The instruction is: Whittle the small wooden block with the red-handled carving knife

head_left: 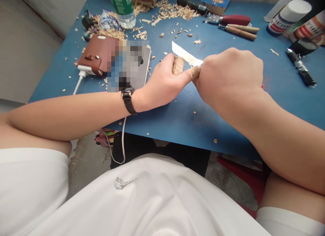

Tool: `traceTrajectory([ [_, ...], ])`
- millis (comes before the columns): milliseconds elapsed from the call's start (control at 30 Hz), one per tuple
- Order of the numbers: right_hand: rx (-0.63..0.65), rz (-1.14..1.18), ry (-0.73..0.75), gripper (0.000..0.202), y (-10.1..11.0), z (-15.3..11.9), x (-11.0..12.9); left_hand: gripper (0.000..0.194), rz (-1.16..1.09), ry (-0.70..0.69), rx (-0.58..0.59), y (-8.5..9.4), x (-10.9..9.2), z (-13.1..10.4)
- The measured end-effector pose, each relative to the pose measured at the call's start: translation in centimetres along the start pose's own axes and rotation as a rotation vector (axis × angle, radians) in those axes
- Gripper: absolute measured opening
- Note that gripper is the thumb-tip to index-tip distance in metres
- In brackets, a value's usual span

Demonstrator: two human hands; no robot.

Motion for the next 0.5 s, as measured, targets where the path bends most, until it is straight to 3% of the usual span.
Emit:
traceTrajectory([
  [100, -0.005, 0.041, 0.019, 0.041, 0.2, 0.0, -0.2, 0.073, -0.030, 0.034, -0.100, 1.0, 0.3, -0.2],
  [233, -0.097, 0.025, 0.072, 0.044, 0.6, 0.0, -0.8, 0.068, -0.231, 0.028, 0.167, 0.3, 0.2, 0.0],
  [333, -0.150, -0.002, 0.201, 0.043, 0.4, 0.4, -0.5, 0.062, -0.261, 0.088, 0.325, 0.0, 0.7, 0.4],
  [400, -0.147, -0.017, 0.285, 0.046, 0.1, 0.6, -0.1, 0.065, -0.288, 0.095, 0.347, 0.1, 0.6, 0.5],
  [500, -0.109, -0.035, 0.359, 0.047, -0.2, 0.8, 0.6, 0.063, -0.262, 0.113, 0.277, 0.7, 0.4, 0.4],
])
Point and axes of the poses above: each hand's wrist, its own z-axis towards the middle knuckle, its own y-axis out of the back of the hand, x = y × z, the point moved 8 cm from there along z, towards the middle knuckle, and after that the axes turned 14 degrees about y, right-handed, at the moved point
